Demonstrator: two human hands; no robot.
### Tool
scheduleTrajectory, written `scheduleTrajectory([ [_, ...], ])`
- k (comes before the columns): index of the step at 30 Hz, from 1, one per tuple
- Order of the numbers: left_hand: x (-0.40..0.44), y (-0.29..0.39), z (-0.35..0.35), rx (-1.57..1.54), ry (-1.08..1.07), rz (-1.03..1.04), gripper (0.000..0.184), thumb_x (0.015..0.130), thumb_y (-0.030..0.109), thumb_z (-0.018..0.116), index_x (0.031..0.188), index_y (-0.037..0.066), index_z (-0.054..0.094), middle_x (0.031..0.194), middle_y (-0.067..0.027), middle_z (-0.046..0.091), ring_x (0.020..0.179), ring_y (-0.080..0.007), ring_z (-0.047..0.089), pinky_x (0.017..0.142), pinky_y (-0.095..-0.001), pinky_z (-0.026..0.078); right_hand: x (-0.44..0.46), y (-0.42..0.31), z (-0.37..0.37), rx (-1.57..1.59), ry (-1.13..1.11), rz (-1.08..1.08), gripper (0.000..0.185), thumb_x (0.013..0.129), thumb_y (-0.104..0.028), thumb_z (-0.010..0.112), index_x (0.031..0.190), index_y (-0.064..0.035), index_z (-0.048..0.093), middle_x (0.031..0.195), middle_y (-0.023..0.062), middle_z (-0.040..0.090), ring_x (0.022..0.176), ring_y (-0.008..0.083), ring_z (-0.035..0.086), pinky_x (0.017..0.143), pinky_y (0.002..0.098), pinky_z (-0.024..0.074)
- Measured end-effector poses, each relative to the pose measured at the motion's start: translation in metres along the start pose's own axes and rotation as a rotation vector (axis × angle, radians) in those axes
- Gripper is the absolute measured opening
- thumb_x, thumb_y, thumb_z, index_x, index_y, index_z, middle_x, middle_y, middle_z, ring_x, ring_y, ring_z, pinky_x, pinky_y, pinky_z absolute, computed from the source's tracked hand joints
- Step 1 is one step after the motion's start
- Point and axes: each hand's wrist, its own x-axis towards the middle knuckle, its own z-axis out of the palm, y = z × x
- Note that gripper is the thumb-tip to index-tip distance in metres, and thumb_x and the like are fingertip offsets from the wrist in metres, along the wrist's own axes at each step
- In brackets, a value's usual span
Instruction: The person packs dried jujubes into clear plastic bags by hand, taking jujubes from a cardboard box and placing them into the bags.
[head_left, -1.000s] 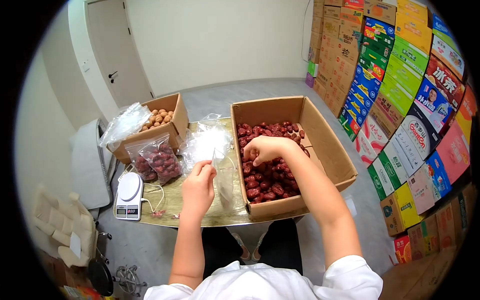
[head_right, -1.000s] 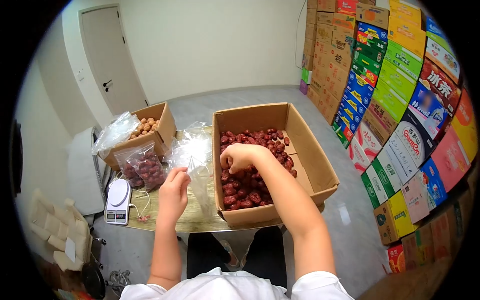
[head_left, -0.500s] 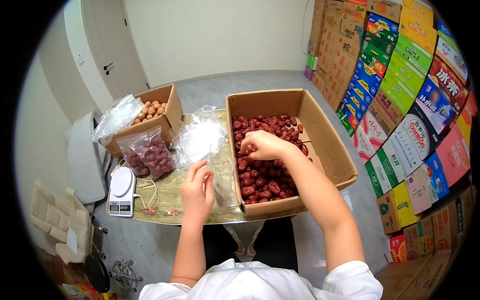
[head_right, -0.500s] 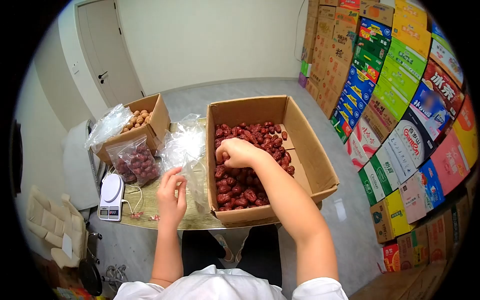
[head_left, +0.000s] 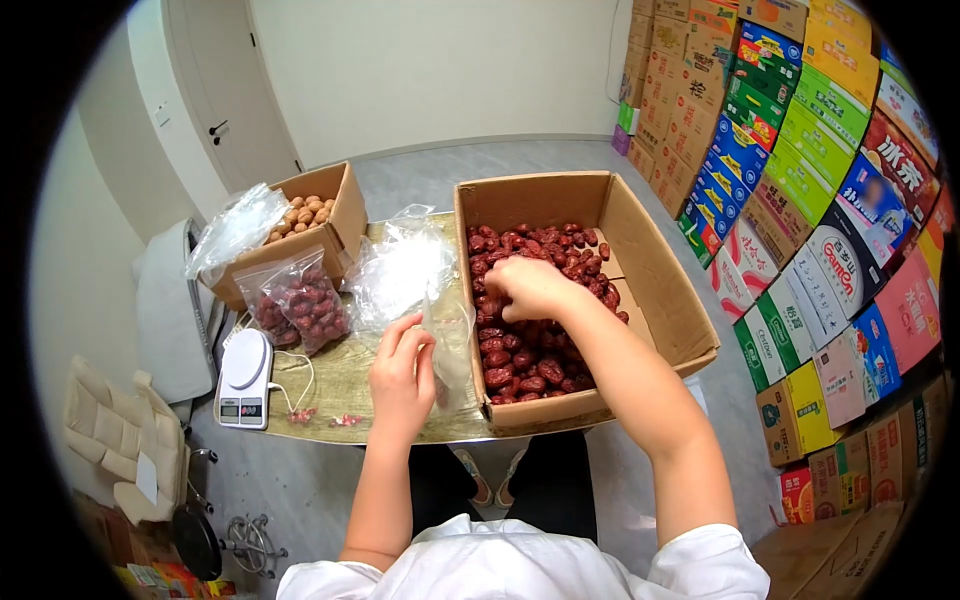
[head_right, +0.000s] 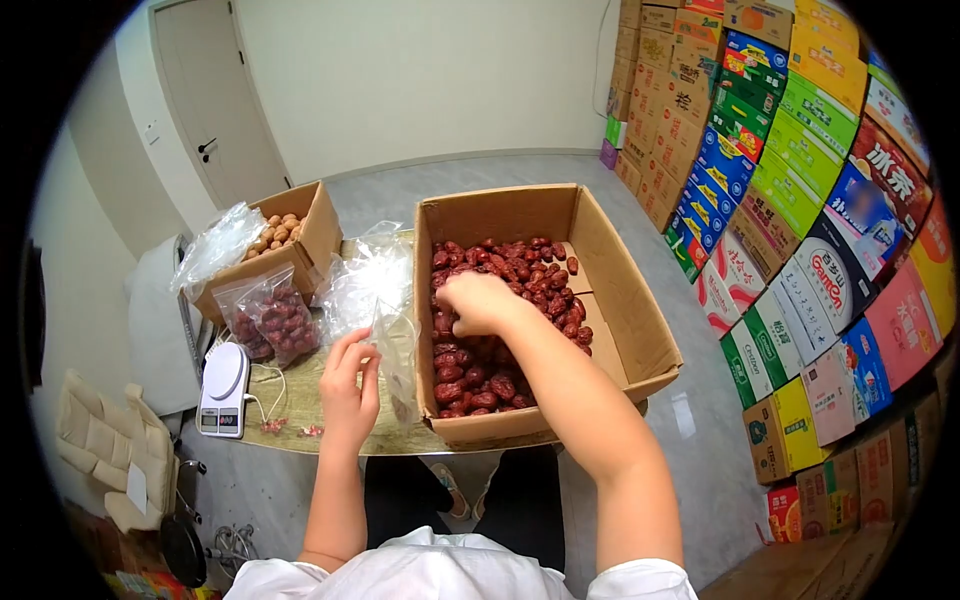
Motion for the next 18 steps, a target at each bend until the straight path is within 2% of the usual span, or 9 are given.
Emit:
scheduleTrajectory([
  [1, 0.001, 0.0, 0.0, -0.003, -0.005, -0.016, 0.009, 0.087, -0.004, 0.061, 0.093, 0.001, 0.063, 0.118, -0.0157, 0.065, 0.084, -0.0312, 0.067, 0.071, -0.0367, 0.053, 0.001, 0.004, -0.004, 0.007, 0.115, 0.027, 0.03, 0.07, -0.019, 0.077, 0.096, -0.0075, 0.069, 0.102, 0.0133, 0.068, 0.102, 0.0318, 0.065, 0.09, 0.0442, 0.0534],
  [4, 0.005, 0.005, -0.002, -0.013, -0.034, -0.037, 0.01, 0.086, -0.005, 0.062, 0.094, 0.001, 0.063, 0.118, -0.0159, 0.065, 0.086, -0.0317, 0.068, 0.073, -0.0373, 0.054, -0.001, 0.004, -0.022, 0.259, 0.475, -0.004, 0.029, 0.072, -0.019, 0.074, 0.096, -0.0061, 0.066, 0.1, 0.0121, 0.066, 0.096, 0.0302, 0.064, 0.084, 0.0405, 0.0547],
  [5, 0.006, 0.005, -0.001, -0.01, -0.03, -0.039, 0.01, 0.086, -0.005, 0.062, 0.094, 0.001, 0.063, 0.118, -0.0159, 0.065, 0.086, -0.0317, 0.068, 0.073, -0.0373, 0.054, -0.002, -0.001, -0.026, 0.49, 0.489, 0.041, 0.027, 0.073, -0.009, 0.072, 0.099, -0.006, 0.068, 0.099, 0.0091, 0.067, 0.098, 0.0216, 0.064, 0.085, 0.035, 0.0518],
  [6, 0.008, 0.004, 0.0, -0.006, -0.031, -0.015, 0.01, 0.086, -0.007, 0.06, 0.094, -0.001, 0.062, 0.118, -0.0168, 0.064, 0.086, -0.0295, 0.067, 0.072, -0.0352, 0.053, -0.002, -0.008, -0.028, 0.49, 0.488, 0.036, 0.027, 0.073, -0.009, 0.072, 0.099, -0.006, 0.068, 0.099, 0.0091, 0.067, 0.098, 0.0216, 0.064, 0.085, 0.035, 0.0518],
  [8, 0.008, 0.002, 0.004, -0.006, -0.027, 0.01, 0.01, 0.087, -0.009, 0.059, 0.094, -0.003, 0.061, 0.117, -0.0178, 0.064, 0.086, -0.0274, 0.066, 0.072, -0.0332, 0.053, -0.002, -0.018, -0.028, 0.867, 0.414, -0.191, 0.028, 0.075, -0.007, 0.071, 0.103, -0.0059, 0.07, 0.1, 0.0079, 0.067, 0.099, 0.0189, 0.064, 0.086, 0.0336, 0.0512],
  [10, 0.007, 0.0, 0.007, -0.013, 0.001, 0.024, 0.011, 0.086, -0.01, 0.059, 0.094, -0.003, 0.06, 0.117, -0.0194, 0.064, 0.089, -0.0296, 0.067, 0.073, -0.0346, 0.053, 0.001, -0.023, -0.026, 0.624, 0.337, -0.362, 0.028, 0.074, -0.006, 0.073, 0.102, -0.0064, 0.072, 0.102, 0.0064, 0.065, 0.104, 0.0228, 0.06, 0.096, 0.0365, 0.0467],
  [12, 0.007, -0.001, 0.007, -0.013, 0.008, 0.026, 0.011, 0.085, -0.01, 0.059, 0.094, -0.004, 0.06, 0.117, -0.0204, 0.065, 0.091, -0.0308, 0.068, 0.075, -0.0355, 0.053, 0.005, -0.023, -0.013, 0.524, 0.297, -0.417, 0.03, 0.074, -0.014, 0.076, 0.103, -0.0102, 0.072, 0.112, 0.0059, 0.061, 0.11, 0.0262, 0.051, 0.102, 0.0386, 0.0415],
  [13, 0.007, -0.001, 0.007, -0.013, 0.014, 0.027, 0.011, 0.084, -0.011, 0.058, 0.093, -0.004, 0.06, 0.117, -0.0215, 0.065, 0.093, -0.0321, 0.068, 0.076, -0.0365, 0.054, 0.005, -0.022, -0.01, 0.456, 0.267, -0.441, 0.031, 0.075, -0.016, 0.077, 0.105, -0.0106, 0.073, 0.116, 0.0063, 0.059, 0.114, 0.0281, 0.048, 0.101, 0.0391, 0.0429],
  [18, 0.007, 0.001, 0.001, -0.02, 0.015, 0.011, 0.011, 0.084, -0.011, 0.058, 0.093, -0.004, 0.059, 0.117, -0.0228, 0.065, 0.096, -0.0339, 0.068, 0.08, -0.0385, 0.053, 0.005, -0.013, -0.009, 0.45, 0.331, -0.33, 0.025, 0.078, -0.015, 0.074, 0.101, -0.0086, 0.074, 0.113, 0.0094, 0.059, 0.113, 0.0281, 0.051, 0.1, 0.039, 0.0445],
])
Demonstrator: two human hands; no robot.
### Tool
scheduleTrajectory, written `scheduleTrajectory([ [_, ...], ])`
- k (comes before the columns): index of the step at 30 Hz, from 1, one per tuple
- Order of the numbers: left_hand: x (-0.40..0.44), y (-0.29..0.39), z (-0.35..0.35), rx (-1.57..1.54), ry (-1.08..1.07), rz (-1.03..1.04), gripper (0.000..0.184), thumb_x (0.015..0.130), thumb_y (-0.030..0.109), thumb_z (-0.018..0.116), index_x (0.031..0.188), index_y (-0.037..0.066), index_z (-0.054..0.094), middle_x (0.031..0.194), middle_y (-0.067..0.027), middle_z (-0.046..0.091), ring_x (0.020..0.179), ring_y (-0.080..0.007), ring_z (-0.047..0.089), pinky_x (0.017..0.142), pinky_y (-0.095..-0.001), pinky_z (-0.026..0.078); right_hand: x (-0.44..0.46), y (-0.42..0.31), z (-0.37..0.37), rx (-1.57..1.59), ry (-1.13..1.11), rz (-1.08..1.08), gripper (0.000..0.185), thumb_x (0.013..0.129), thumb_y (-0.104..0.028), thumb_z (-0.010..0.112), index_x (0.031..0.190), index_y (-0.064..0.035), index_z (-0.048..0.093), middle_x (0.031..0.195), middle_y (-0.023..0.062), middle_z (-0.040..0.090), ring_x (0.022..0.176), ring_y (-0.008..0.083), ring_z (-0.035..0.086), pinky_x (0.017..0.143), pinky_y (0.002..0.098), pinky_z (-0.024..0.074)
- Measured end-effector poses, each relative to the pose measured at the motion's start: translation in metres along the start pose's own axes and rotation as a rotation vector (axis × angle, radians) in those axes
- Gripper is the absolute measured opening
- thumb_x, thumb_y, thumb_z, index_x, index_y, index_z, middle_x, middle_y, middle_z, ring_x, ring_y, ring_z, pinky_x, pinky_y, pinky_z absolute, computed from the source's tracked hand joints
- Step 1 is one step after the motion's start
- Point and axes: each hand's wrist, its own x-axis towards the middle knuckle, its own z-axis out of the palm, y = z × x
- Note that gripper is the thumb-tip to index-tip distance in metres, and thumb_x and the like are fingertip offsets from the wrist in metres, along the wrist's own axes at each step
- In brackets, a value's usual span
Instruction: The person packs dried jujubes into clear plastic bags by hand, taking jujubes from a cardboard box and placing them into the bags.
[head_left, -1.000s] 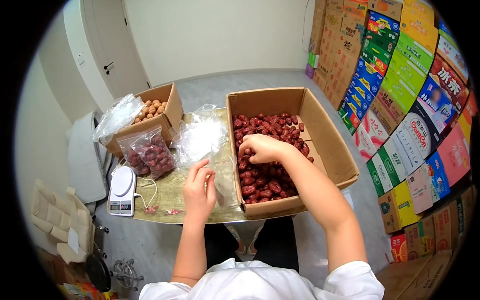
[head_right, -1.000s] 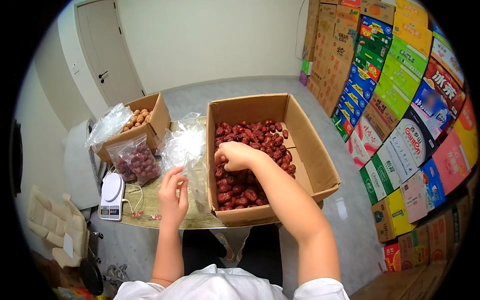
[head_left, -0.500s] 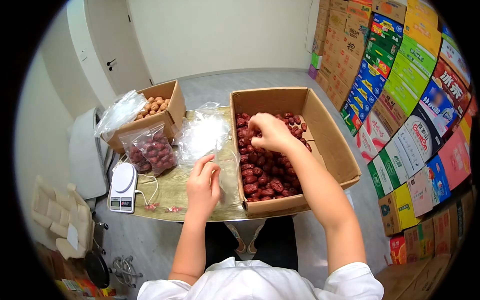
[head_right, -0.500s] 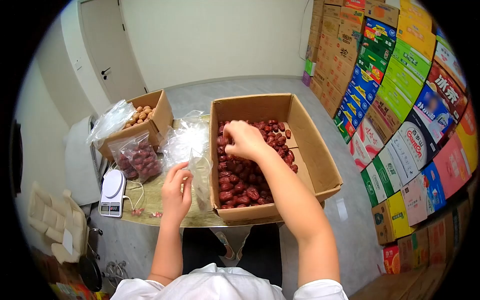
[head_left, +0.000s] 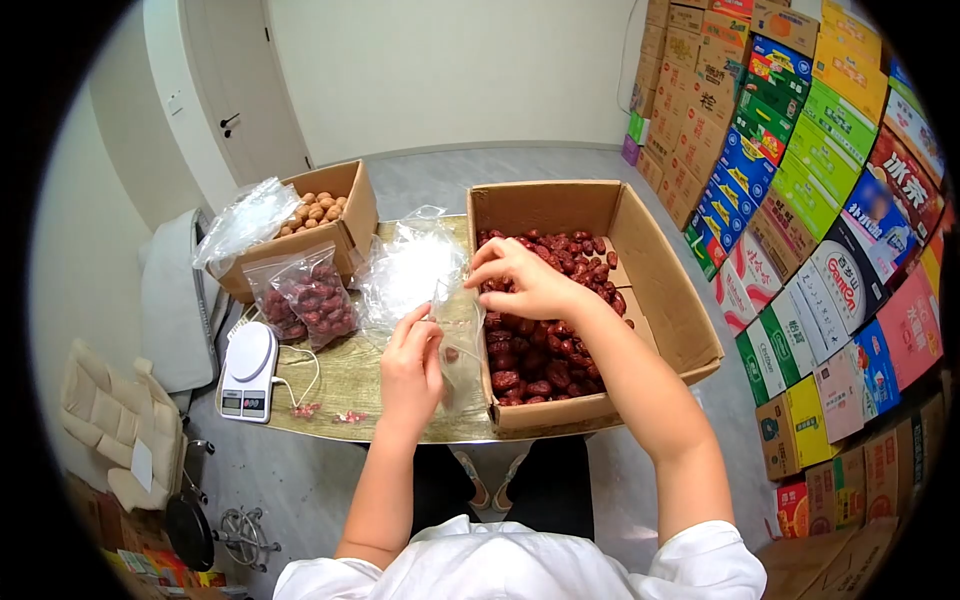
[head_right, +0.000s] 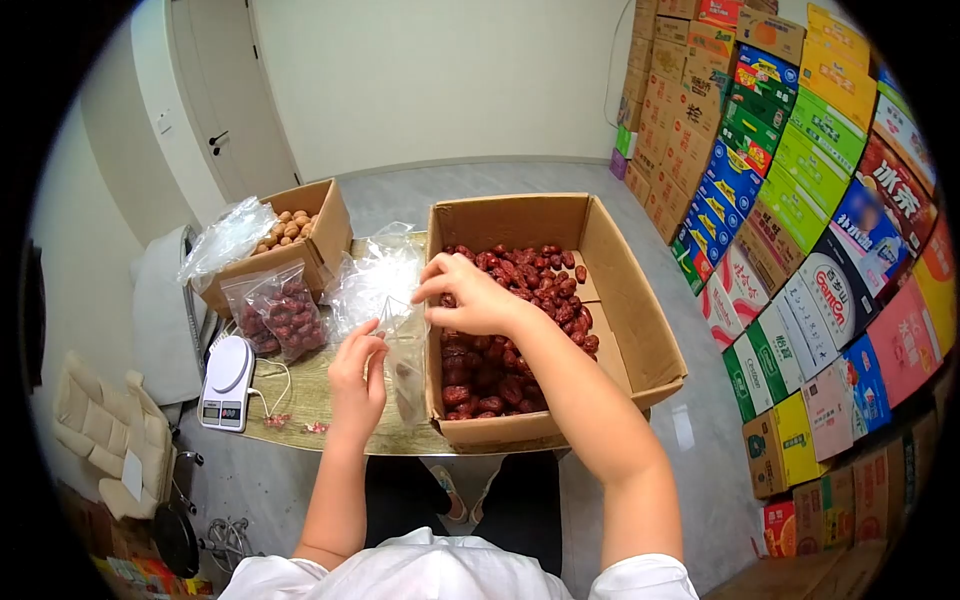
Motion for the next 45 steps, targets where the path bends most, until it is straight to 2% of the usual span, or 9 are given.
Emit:
scheduleTrajectory([
  [2, 0.001, 0.002, -0.002, -0.021, -0.004, -0.018, 0.012, 0.084, -0.011, 0.058, 0.093, -0.004, 0.059, 0.118, -0.023, 0.065, 0.095, -0.0342, 0.068, 0.081, -0.0388, 0.053, -0.003, 0.0, -0.01, 0.041, 0.076, 0.175, 0.02, 0.079, -0.015, 0.071, 0.097, -0.0073, 0.073, 0.106, 0.0117, 0.061, 0.101, 0.03, 0.061, 0.09, 0.0397, 0.0506],
  [5, 0.002, 0.004, -0.003, -0.007, -0.002, 0.016, 0.012, 0.084, -0.01, 0.059, 0.094, -0.002, 0.061, 0.121, -0.0217, 0.064, 0.088, -0.0356, 0.069, 0.074, -0.0383, 0.055, -0.01, 0.017, -0.02, -0.281, -0.043, 0.412, 0.021, 0.077, -0.011, 0.068, 0.097, -0.0076, 0.072, 0.1, 0.0117, 0.069, 0.097, 0.0318, 0.066, 0.087, 0.0419, 0.0533],
  [9, -0.003, 0.006, 0.002, -0.073, 0.0, -0.061, 0.011, 0.086, -0.009, 0.059, 0.094, -0.002, 0.061, 0.119, -0.0212, 0.064, 0.085, -0.0342, 0.068, 0.072, -0.0371, 0.055, -0.018, 0.016, -0.023, -0.395, -0.457, 0.53, 0.028, 0.073, -0.008, 0.072, 0.101, -0.0103, 0.073, 0.11, 0.0108, 0.071, 0.105, 0.03, 0.066, 0.089, 0.0421, 0.0541],
  [16, -0.017, -0.007, 0.006, -0.069, -0.03, -0.08, 0.009, 0.088, -0.007, 0.059, 0.096, -0.002, 0.061, 0.119, -0.0217, 0.064, 0.089, -0.0329, 0.067, 0.068, -0.0351, 0.055, -0.019, 0.014, -0.014, -0.484, -0.598, 0.603, 0.047, 0.071, -0.007, 0.075, 0.117, -0.0118, 0.067, 0.111, 0.0128, 0.07, 0.106, 0.0313, 0.066, 0.092, 0.0428, 0.0534],
  [23, -0.023, -0.006, 0.003, -0.113, -0.041, -0.168, 0.009, 0.089, -0.006, 0.06, 0.097, -0.001, 0.06, 0.119, -0.0213, 0.063, 0.087, -0.0304, 0.068, 0.068, -0.0345, 0.055, -0.02, 0.006, -0.013, -0.529, -0.654, 0.52, 0.064, 0.066, -0.01, 0.082, 0.126, -0.0132, 0.063, 0.122, 0.012, 0.065, 0.115, 0.0309, 0.061, 0.098, 0.0416, 0.0517],
  [25, -0.024, -0.011, 0.006, -0.074, 0.021, -0.061, 0.009, 0.089, -0.006, 0.06, 0.096, 0.0, 0.06, 0.119, -0.0176, 0.065, 0.072, -0.0176, 0.063, 0.06, -0.0267, 0.048, -0.02, 0.009, -0.007, -0.538, -0.713, 0.501, 0.064, 0.059, -0.014, 0.089, 0.117, -0.0116, 0.062, 0.122, 0.0092, 0.061, 0.121, 0.0306, 0.055, 0.098, 0.0435, 0.0494],
  [32, -0.023, -0.007, 0.004, -0.071, 0.017, -0.03, 0.009, 0.088, -0.006, 0.061, 0.095, 0.001, 0.059, 0.119, -0.0177, 0.065, 0.073, -0.0187, 0.064, 0.06, -0.028, 0.048, -0.015, 0.012, 0.001, -0.519, -0.734, 0.456, 0.06, 0.058, -0.011, 0.088, 0.113, -0.0081, 0.065, 0.111, 0.012, 0.069, 0.107, 0.0313, 0.065, 0.09, 0.0428, 0.0533],
  [34, -0.022, -0.003, 0.0, -0.084, -0.035, -0.08, 0.012, 0.085, -0.01, 0.06, 0.095, -0.002, 0.059, 0.121, -0.0206, 0.062, 0.082, -0.0256, 0.068, 0.068, -0.0335, 0.055, -0.015, 0.007, -0.001, -0.494, -0.721, 0.463, 0.057, 0.059, -0.011, 0.087, 0.112, -0.0069, 0.066, 0.108, 0.0128, 0.07, 0.106, 0.0317, 0.066, 0.089, 0.0425, 0.0533],
  [45, -0.016, -0.002, 0.004, -0.071, -0.012, -0.036, 0.009, 0.087, -0.006, 0.06, 0.093, 0.0, 0.06, 0.12, -0.0181, 0.065, 0.087, -0.0247, 0.067, 0.062, -0.03, 0.051, -0.017, 0.018, 0.002, -0.291, -0.632, 0.367, 0.04, 0.062, -0.01, 0.081, 0.098, -0.0021, 0.064, 0.091, 0.0148, 0.07, 0.093, 0.0337, 0.067, 0.079, 0.0421, 0.0534],
])
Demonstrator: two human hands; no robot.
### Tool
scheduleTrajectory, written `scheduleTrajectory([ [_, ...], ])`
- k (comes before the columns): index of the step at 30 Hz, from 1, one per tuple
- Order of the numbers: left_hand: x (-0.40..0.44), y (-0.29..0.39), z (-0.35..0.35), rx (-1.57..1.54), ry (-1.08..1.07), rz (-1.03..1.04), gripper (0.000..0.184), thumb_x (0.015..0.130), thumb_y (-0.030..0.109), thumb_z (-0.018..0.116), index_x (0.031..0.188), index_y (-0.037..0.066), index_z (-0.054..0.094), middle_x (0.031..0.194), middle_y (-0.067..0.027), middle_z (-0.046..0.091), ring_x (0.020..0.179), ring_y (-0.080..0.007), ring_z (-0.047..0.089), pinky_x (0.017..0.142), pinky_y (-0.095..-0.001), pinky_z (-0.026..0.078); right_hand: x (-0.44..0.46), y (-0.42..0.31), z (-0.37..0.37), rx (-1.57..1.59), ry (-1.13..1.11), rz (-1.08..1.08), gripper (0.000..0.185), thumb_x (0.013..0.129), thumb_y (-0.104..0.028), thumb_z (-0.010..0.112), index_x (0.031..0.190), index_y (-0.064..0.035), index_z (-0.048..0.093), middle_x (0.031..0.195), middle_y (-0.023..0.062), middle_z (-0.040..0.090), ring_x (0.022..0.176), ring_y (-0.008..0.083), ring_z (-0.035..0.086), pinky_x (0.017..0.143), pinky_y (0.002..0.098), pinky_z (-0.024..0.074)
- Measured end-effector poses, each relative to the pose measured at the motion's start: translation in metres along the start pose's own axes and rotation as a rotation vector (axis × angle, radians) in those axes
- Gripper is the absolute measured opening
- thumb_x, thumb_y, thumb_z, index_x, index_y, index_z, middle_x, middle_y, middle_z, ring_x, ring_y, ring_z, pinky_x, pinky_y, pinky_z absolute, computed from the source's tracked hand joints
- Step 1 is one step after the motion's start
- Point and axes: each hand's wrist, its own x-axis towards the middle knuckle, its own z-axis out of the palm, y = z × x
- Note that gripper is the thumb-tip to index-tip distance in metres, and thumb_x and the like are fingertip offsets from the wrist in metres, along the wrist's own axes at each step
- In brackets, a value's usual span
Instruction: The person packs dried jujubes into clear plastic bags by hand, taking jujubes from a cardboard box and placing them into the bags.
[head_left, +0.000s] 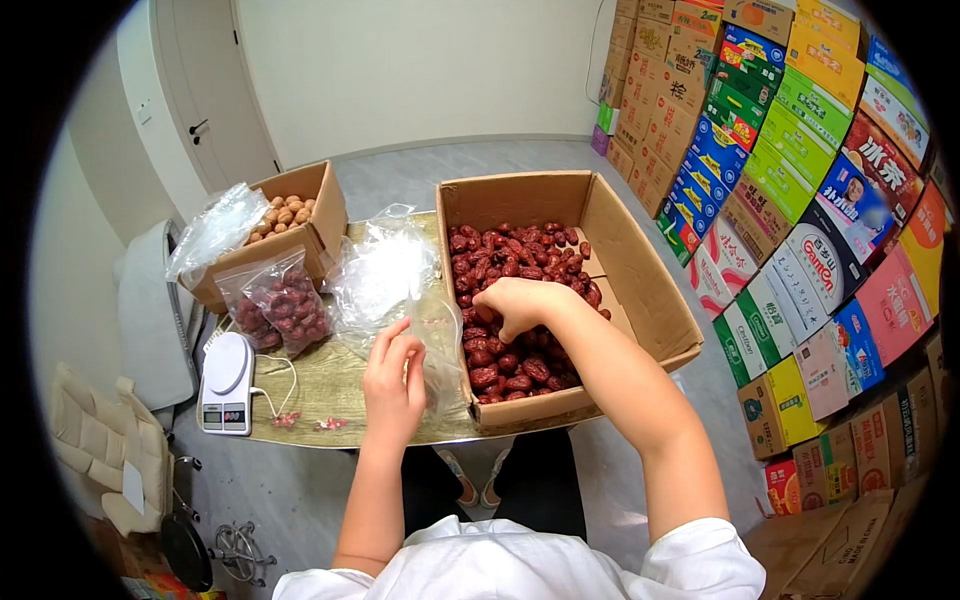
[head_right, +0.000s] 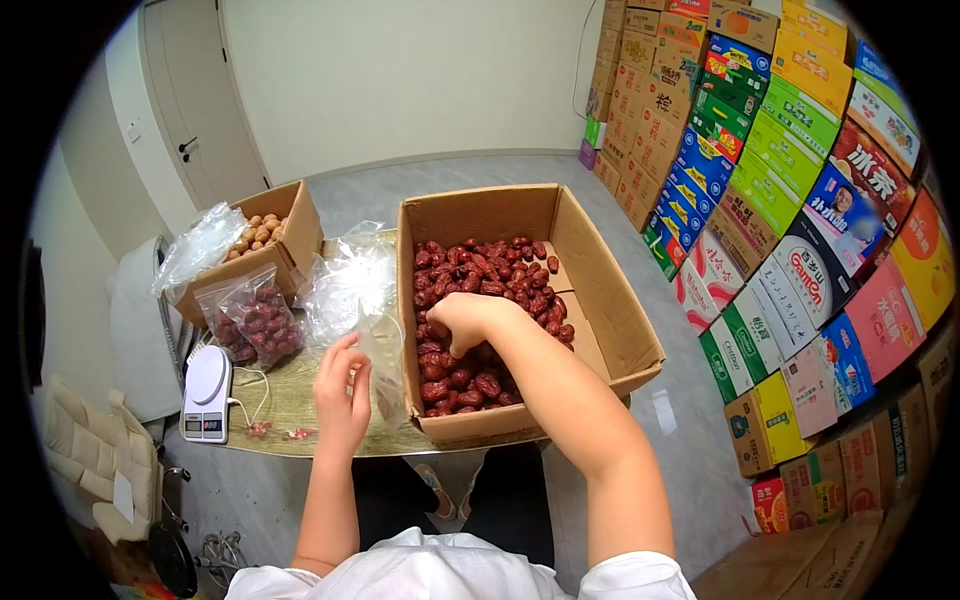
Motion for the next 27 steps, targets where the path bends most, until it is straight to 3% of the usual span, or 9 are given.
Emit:
scheduleTrajectory([
  [5, 0.005, 0.001, 0.002, 0.025, 0.0, 0.036, 0.009, 0.087, -0.006, 0.06, 0.093, 0.0, 0.061, 0.12, -0.0174, 0.065, 0.089, -0.0258, 0.067, 0.062, -0.0303, 0.051, 0.007, 0.008, 0.006, 0.044, 0.008, -0.035, 0.028, 0.062, -0.007, 0.079, 0.086, -0.0015, 0.066, 0.085, 0.0129, 0.07, 0.084, 0.0314, 0.068, 0.075, 0.0407, 0.0537],
  [12, 0.006, 0.0, 0.005, 0.011, -0.021, 0.036, 0.009, 0.087, -0.007, 0.061, 0.091, 0.0, 0.06, 0.121, -0.0164, 0.064, 0.089, -0.0244, 0.066, 0.061, -0.0294, 0.051, 0.006, 0.001, 0.005, -0.007, -0.003, -0.02, 0.024, 0.063, -0.003, 0.078, 0.084, -0.0014, 0.066, 0.082, 0.0125, 0.07, 0.081, 0.0314, 0.068, 0.074, 0.0405, 0.0538],
  [17, 0.006, -0.003, 0.005, 0.02, -0.014, 0.037, 0.008, 0.086, -0.007, 0.061, 0.09, 0.0, 0.06, 0.121, -0.0163, 0.064, 0.089, -0.0243, 0.066, 0.061, -0.0293, 0.051, -0.004, 0.01, -0.015, 0.09, 0.359, 0.093, 0.021, 0.066, -0.005, 0.076, 0.085, -0.0022, 0.066, 0.086, 0.016, 0.07, 0.083, 0.0314, 0.068, 0.074, 0.0407, 0.0541],
  [19, 0.006, -0.004, 0.005, 0.062, -0.007, 0.073, 0.008, 0.087, -0.007, 0.061, 0.091, 0.0, 0.06, 0.121, -0.0165, 0.065, 0.089, -0.0249, 0.066, 0.062, -0.0296, 0.051, -0.011, 0.007, -0.024, 0.208, 0.634, 0.019, 0.021, 0.067, -0.007, 0.074, 0.085, -0.001, 0.064, 0.084, 0.017, 0.069, 0.079, 0.0317, 0.067, 0.072, 0.04, 0.0529],
  [20, 0.007, -0.004, 0.006, 0.064, -0.005, 0.071, 0.008, 0.087, -0.007, 0.061, 0.091, 0.0, 0.06, 0.121, -0.0165, 0.065, 0.089, -0.0249, 0.066, 0.062, -0.0296, 0.051, -0.014, 0.004, -0.028, 0.331, 0.722, -0.008, 0.023, 0.068, -0.008, 0.074, 0.087, -0.0008, 0.063, 0.081, 0.014, 0.067, 0.074, 0.0264, 0.065, 0.068, 0.0363, 0.0517],
  [21, 0.008, -0.003, 0.007, 0.061, -0.011, 0.073, 0.009, 0.086, -0.007, 0.061, 0.091, 0.0, 0.06, 0.121, -0.0168, 0.065, 0.089, -0.0254, 0.067, 0.062, -0.03, 0.052, -0.018, -0.005, -0.034, 0.476, 0.716, 0.033, 0.021, 0.071, -0.006, 0.074, 0.087, -0.0003, 0.062, 0.08, 0.0073, 0.066, 0.072, 0.0147, 0.063, 0.064, 0.0305, 0.0501],
  [23, 0.009, -0.002, 0.008, 0.063, -0.01, 0.072, 0.009, 0.086, -0.007, 0.061, 0.091, 0.0, 0.06, 0.121, -0.0171, 0.065, 0.089, -0.0259, 0.067, 0.063, -0.0304, 0.052, -0.016, -0.018, -0.034, 0.8, 0.725, -0.117, 0.018, 0.075, -0.004, 0.073, 0.088, -0.0009, 0.061, 0.081, 0.0016, 0.065, 0.073, 0.0058, 0.059, 0.061, 0.0251, 0.0478],
  [27, 0.01, 0.004, 0.01, 0.023, -0.014, 0.014, 0.01, 0.086, -0.007, 0.061, 0.092, 0.001, 0.06, 0.12, -0.0175, 0.065, 0.089, -0.0273, 0.067, 0.064, -0.0312, 0.053, -0.003, -0.032, -0.024, 0.908, 0.547, -0.279, 0.022, 0.078, 0.005, 0.072, 0.096, -0.0018, 0.061, 0.096, 0.0028, 0.066, 0.093, 0.0084, 0.064, 0.079, 0.0239, 0.0532],
])
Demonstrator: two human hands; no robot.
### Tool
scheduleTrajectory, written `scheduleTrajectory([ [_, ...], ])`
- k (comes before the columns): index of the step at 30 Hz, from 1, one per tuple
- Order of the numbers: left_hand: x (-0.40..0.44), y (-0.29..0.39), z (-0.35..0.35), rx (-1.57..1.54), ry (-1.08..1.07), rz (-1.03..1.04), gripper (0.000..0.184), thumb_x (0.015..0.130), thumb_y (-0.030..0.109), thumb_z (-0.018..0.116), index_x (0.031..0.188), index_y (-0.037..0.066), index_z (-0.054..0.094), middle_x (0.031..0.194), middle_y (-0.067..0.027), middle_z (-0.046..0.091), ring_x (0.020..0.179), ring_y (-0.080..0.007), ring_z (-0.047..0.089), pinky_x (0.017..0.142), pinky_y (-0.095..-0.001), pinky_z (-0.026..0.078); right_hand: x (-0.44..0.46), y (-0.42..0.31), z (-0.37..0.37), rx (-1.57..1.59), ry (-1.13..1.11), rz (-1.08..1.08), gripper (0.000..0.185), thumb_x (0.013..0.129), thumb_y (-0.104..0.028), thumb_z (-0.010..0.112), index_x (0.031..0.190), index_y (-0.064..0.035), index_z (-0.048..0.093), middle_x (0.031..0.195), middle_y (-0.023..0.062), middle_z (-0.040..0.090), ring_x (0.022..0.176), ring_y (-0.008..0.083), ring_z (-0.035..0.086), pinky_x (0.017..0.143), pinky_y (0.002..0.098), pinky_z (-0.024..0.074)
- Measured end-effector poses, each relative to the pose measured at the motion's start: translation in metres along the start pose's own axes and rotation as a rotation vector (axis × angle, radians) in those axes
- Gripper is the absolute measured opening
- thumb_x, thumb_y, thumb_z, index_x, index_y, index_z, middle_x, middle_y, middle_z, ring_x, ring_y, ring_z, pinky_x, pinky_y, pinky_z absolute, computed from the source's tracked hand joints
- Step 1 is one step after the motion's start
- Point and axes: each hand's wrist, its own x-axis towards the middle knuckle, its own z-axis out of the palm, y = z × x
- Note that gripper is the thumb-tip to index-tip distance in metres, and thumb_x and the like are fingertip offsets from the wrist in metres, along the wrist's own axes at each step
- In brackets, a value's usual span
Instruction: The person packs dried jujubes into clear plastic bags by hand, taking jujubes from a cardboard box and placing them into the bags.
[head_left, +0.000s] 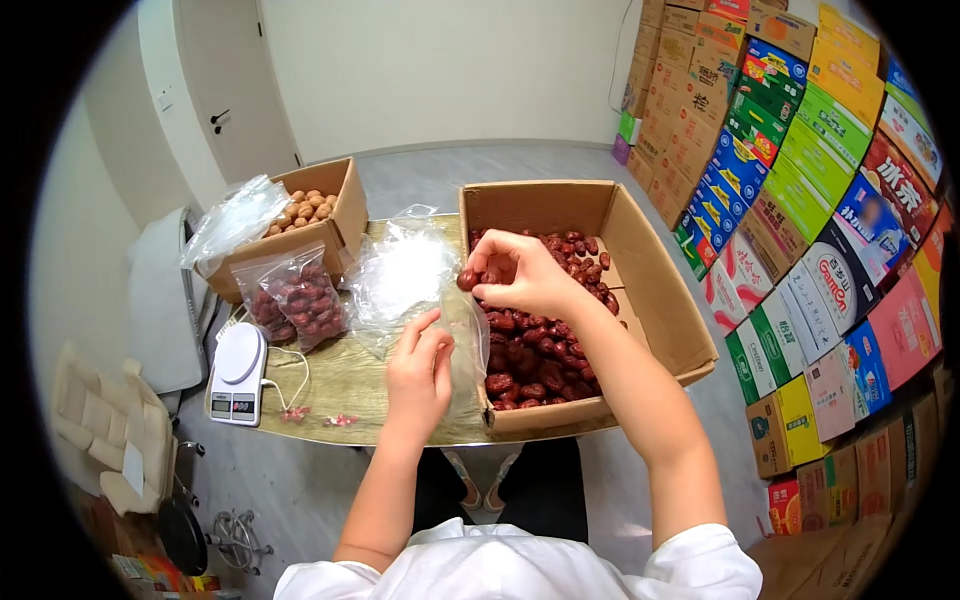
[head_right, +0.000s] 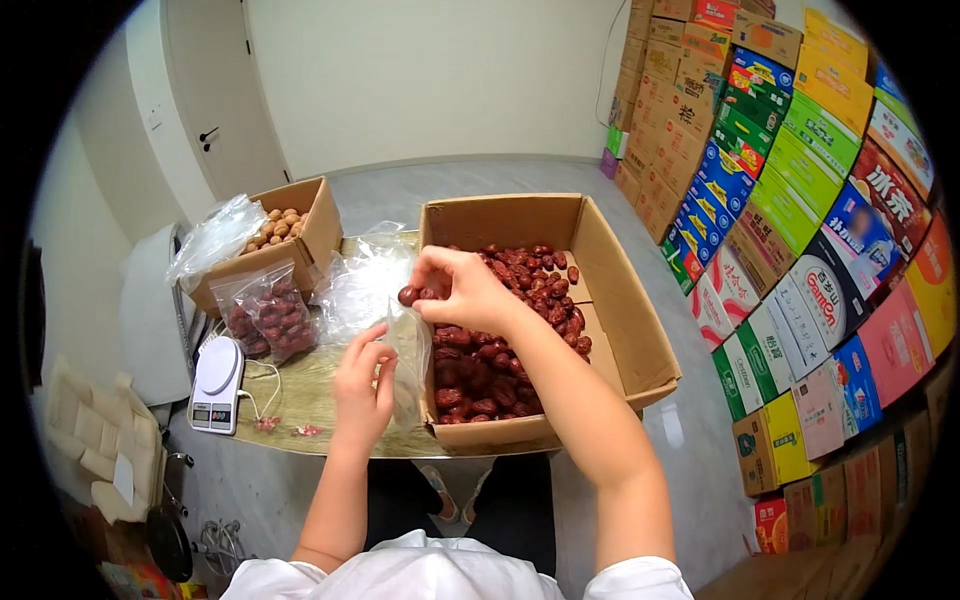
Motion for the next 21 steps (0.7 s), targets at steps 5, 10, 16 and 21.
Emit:
scheduleTrajectory([
  [5, 0.002, 0.003, -0.001, -0.034, -0.016, -0.027, 0.013, 0.084, -0.009, 0.061, 0.094, 0.0, 0.061, 0.122, -0.0211, 0.062, 0.088, -0.0348, 0.068, 0.073, -0.0381, 0.054, -0.003, -0.011, 0.011, -0.125, -0.077, -0.012, 0.023, 0.079, -0.002, 0.077, 0.097, -0.0024, 0.063, 0.081, -0.0006, 0.063, 0.075, 0.0046, 0.058, 0.064, 0.0211, 0.0468],
  [10, 0.007, 0.003, -0.005, -0.063, 0.015, -0.006, 0.015, 0.085, -0.011, 0.058, 0.096, 0.0, 0.059, 0.122, -0.0228, 0.061, 0.095, -0.0368, 0.067, 0.076, -0.0396, 0.054, -0.003, -0.005, 0.009, -0.181, -0.143, -0.02, 0.027, 0.083, -0.014, 0.08, 0.103, -0.0022, 0.066, 0.077, -0.0005, 0.06, 0.07, 0.0069, 0.055, 0.062, 0.0238, 0.0448],
  [16, 0.023, -0.012, -0.025, 0.053, 0.07, 0.063, 0.016, 0.084, -0.014, 0.054, 0.095, -0.002, 0.054, 0.12, -0.0217, 0.064, 0.093, -0.0319, 0.066, 0.078, -0.0362, 0.052, -0.001, 0.003, 0.006, -0.354, -0.237, -0.135, 0.017, 0.091, -0.015, 0.071, 0.101, -0.0019, 0.068, 0.093, 0.0058, 0.067, 0.086, 0.0168, 0.06, 0.075, 0.0318, 0.0488],
  [21, 0.027, -0.016, -0.048, 0.049, 0.037, -0.013, 0.01, 0.089, -0.009, 0.055, 0.096, -0.002, 0.055, 0.104, -0.0212, 0.065, 0.092, -0.0382, 0.064, 0.076, -0.0388, 0.052, -0.002, 0.004, 0.005, -0.335, -0.147, -0.173, 0.015, 0.089, -0.016, 0.071, 0.096, -0.0021, 0.068, 0.09, 0.0067, 0.065, 0.083, 0.0163, 0.061, 0.073, 0.031, 0.0495],
])
